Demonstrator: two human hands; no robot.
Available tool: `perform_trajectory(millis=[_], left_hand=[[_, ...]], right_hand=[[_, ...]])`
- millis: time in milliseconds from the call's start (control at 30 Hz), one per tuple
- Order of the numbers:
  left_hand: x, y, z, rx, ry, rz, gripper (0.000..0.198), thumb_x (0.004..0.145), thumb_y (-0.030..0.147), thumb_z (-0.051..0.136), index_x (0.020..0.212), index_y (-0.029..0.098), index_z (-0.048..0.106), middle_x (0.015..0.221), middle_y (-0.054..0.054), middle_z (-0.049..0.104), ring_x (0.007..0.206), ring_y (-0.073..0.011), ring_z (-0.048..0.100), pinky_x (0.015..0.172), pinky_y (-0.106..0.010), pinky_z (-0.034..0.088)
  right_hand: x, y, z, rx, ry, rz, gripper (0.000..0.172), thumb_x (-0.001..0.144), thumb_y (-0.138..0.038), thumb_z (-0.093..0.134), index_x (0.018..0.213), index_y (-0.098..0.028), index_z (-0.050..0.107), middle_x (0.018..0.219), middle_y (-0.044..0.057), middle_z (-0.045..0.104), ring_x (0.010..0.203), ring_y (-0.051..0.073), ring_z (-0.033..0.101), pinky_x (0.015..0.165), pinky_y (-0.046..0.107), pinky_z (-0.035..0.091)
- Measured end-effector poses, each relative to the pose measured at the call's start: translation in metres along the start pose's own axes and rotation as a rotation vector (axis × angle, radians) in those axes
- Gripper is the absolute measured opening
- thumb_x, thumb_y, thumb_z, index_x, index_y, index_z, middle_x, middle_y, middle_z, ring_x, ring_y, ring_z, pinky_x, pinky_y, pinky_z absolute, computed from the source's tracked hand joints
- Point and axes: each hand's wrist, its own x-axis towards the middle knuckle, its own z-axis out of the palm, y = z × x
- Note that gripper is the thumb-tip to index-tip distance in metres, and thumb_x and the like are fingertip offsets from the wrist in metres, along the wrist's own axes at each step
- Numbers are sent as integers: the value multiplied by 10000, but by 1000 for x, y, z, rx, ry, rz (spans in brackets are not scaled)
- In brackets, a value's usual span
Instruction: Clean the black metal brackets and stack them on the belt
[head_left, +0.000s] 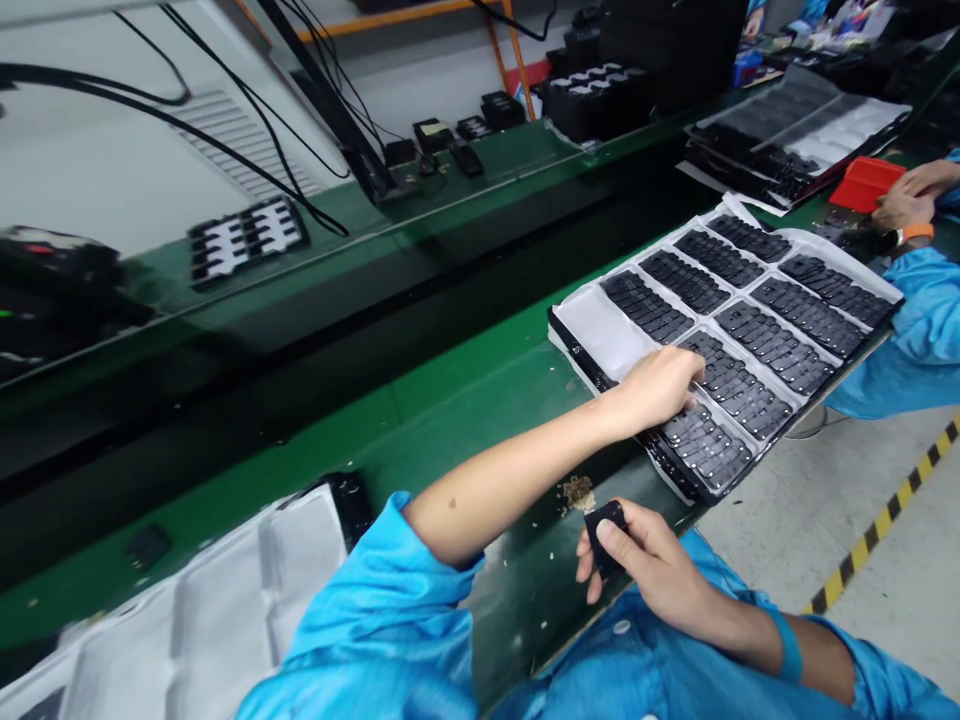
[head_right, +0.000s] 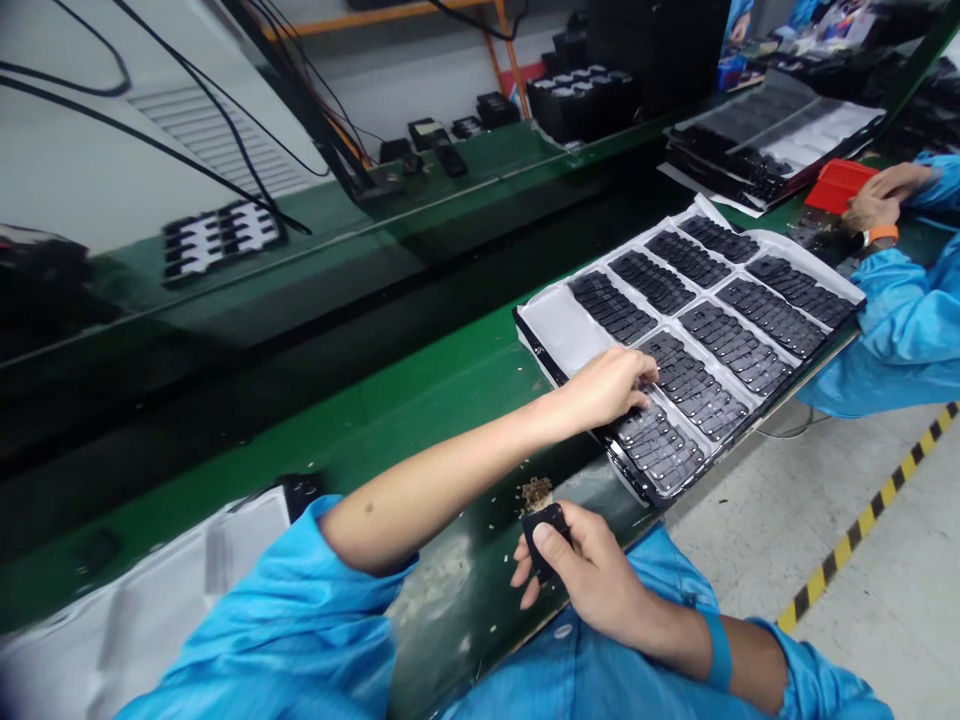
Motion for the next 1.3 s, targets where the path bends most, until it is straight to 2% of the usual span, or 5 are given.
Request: perform_trajectory(millis=[500,867,1000,1167,1300], left_hand=[[-43,2,-8,88,-49,-196,322,928,440,824,1039,144,759,1045,-139,786,996,-311,738,849,-393,559],[-36,-1,-11,-7,-53,-222,171,926,313,817,981,164,755,991,-103,777,935,-265,713,837,-353,536],[-74,0,-31,-254,73,-233,223,990,356,735,912,147,738,929,-78,773,862,-207,699,830,-324,525],[-135,5,-41,-823,-160,-321,278,923,415,773,916,157,669,713,19,678,610,-150,686,616,-252,512],[-143,10,-37,-868,-17,-394,191,884,305,784,853,150,677,788,8,694,544,-108,648,562,-232,498]], right_hand=[[1,-3,-2,150,27,13,506,996,-666,678,1060,-164,692,924,76,795,732,188,777,715,314,581],[-1,-2,0,167,14,17,503,1000,-658,683,1036,-157,690,896,76,792,700,176,767,719,322,587],[1,-7,1,314,111,-55,446,983,-631,720,1071,-194,708,1002,80,783,850,216,775,754,361,633],[12,-16,4,386,206,-132,440,962,-635,738,1169,-249,709,1024,76,776,949,257,766,833,428,658],[19,-14,5,347,191,-174,431,977,-592,737,1247,-263,672,1145,90,765,1053,279,760,946,483,638]])
